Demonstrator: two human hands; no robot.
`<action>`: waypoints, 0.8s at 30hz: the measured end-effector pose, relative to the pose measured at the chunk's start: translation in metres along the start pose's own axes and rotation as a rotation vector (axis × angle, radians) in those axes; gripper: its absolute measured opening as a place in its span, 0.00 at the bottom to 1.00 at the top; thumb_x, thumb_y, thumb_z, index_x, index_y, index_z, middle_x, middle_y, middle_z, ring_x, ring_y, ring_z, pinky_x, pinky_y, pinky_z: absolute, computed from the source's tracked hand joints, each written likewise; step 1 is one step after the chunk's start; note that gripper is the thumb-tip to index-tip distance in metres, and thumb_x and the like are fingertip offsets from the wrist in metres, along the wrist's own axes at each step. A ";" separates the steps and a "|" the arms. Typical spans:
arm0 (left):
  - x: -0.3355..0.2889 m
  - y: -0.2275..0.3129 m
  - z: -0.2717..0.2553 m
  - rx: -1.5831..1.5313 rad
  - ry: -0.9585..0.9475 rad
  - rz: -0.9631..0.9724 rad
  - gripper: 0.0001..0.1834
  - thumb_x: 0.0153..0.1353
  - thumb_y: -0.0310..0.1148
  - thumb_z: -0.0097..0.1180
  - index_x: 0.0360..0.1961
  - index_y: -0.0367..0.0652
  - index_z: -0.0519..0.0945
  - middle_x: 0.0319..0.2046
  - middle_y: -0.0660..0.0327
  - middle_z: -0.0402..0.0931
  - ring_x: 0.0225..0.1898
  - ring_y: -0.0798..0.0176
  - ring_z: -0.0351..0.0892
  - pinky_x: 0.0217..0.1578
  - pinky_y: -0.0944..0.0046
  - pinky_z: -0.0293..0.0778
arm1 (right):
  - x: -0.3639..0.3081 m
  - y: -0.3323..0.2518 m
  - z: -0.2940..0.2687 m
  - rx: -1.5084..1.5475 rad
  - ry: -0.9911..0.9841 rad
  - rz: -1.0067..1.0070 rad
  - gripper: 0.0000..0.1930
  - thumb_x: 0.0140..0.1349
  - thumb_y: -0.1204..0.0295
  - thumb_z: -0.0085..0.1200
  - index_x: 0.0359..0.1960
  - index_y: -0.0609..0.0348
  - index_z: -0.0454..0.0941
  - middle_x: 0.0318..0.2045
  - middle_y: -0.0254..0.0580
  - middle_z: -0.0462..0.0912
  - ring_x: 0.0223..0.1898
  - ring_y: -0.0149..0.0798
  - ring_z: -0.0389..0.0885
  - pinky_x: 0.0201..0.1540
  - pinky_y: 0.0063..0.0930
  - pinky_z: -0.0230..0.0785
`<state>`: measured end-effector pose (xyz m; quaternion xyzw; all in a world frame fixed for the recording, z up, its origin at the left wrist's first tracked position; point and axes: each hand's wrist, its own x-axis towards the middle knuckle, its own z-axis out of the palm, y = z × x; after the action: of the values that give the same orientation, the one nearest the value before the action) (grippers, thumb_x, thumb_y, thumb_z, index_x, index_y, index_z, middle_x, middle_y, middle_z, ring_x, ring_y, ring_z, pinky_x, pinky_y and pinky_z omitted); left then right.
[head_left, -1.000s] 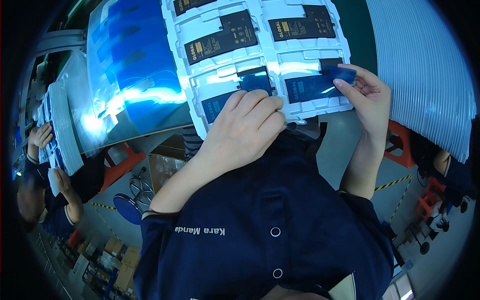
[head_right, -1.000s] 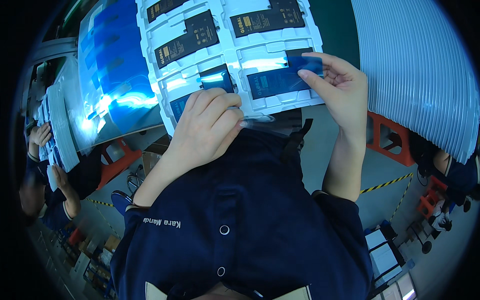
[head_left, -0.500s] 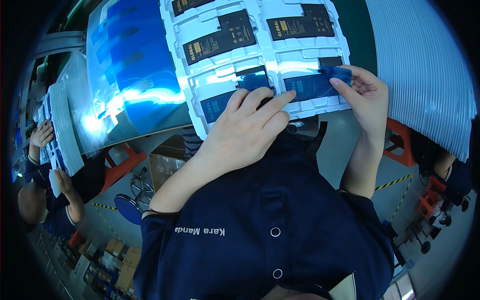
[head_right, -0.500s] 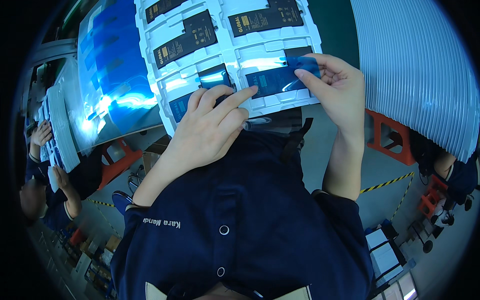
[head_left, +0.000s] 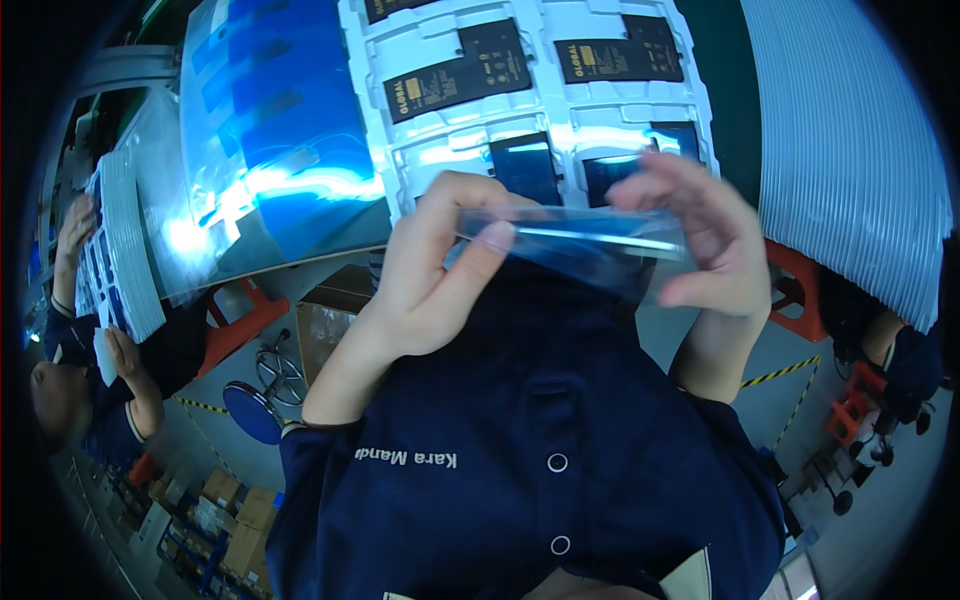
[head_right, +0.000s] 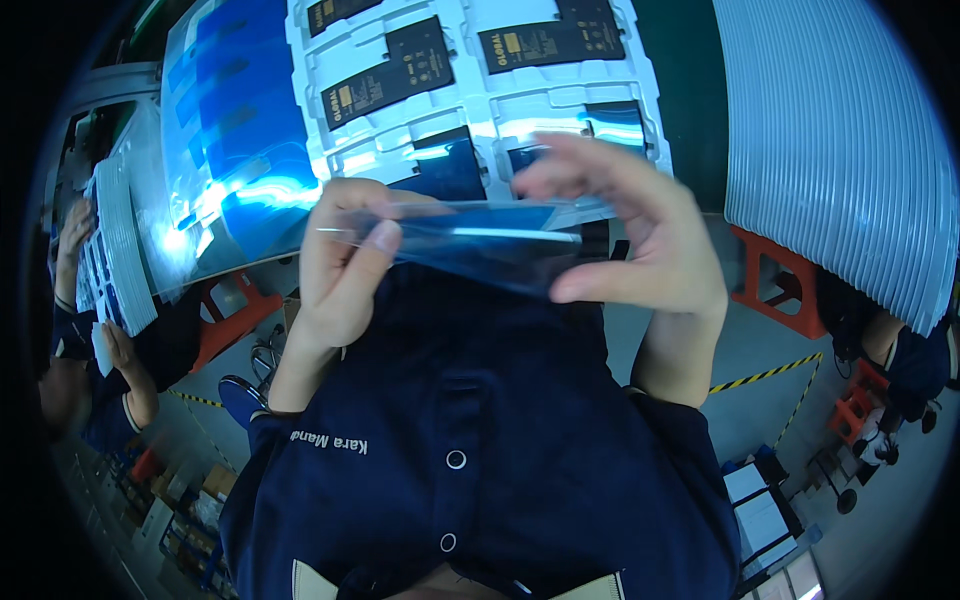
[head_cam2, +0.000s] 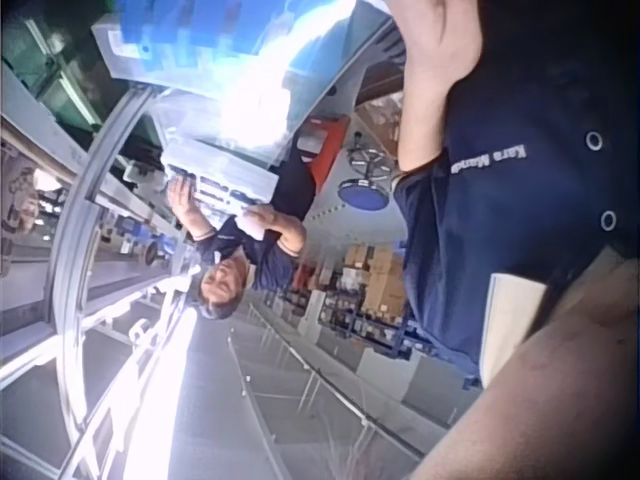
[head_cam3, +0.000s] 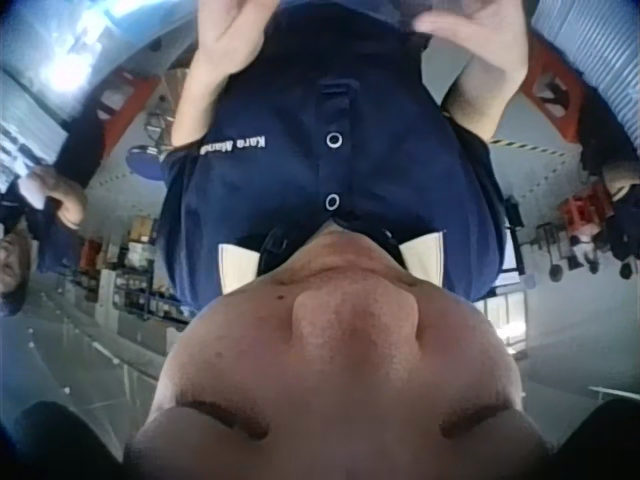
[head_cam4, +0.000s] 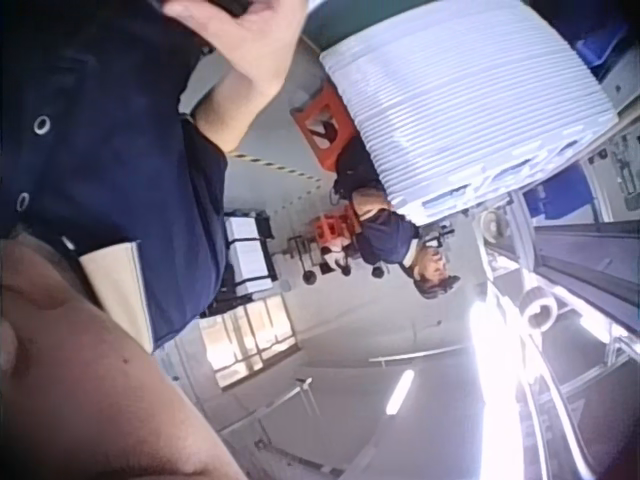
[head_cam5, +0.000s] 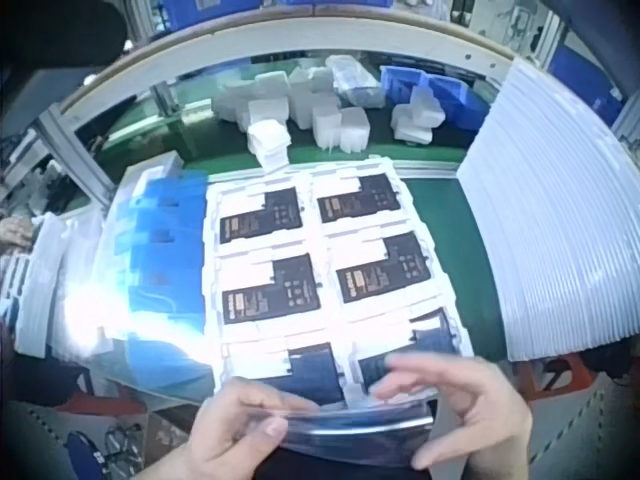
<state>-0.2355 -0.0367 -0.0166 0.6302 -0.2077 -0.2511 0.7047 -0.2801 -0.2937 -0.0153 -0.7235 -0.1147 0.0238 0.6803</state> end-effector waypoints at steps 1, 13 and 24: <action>-0.002 0.001 -0.001 -0.178 0.064 -0.037 0.08 0.65 0.26 0.45 0.45 0.37 0.69 0.42 0.55 0.74 0.43 0.65 0.75 0.45 0.65 0.71 | 0.002 0.000 0.009 -0.024 -0.028 0.037 0.24 0.50 0.77 0.62 0.51 0.63 0.75 0.39 0.42 0.81 0.31 0.31 0.80 0.37 0.21 0.70; -0.006 0.013 -0.055 0.043 0.229 -0.111 0.23 0.51 0.16 0.58 0.49 0.34 0.68 0.43 0.54 0.76 0.45 0.67 0.75 0.45 0.71 0.70 | 0.060 0.005 0.070 -0.035 0.087 -0.216 0.13 0.58 0.85 0.46 0.39 0.62 0.82 0.45 0.49 0.79 0.42 0.38 0.78 0.46 0.27 0.70; -0.012 0.016 -0.057 0.026 0.521 -0.013 0.08 0.48 0.22 0.67 0.27 0.35 0.78 0.24 0.63 0.79 0.25 0.74 0.75 0.28 0.76 0.68 | 0.081 0.009 0.084 0.025 0.006 0.132 0.08 0.50 0.79 0.63 0.34 0.64 0.82 0.30 0.39 0.81 0.31 0.26 0.76 0.34 0.18 0.67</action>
<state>-0.2094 0.0166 -0.0070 0.6838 -0.0185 -0.0822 0.7248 -0.2158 -0.1955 -0.0203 -0.7211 -0.0644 0.0681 0.6865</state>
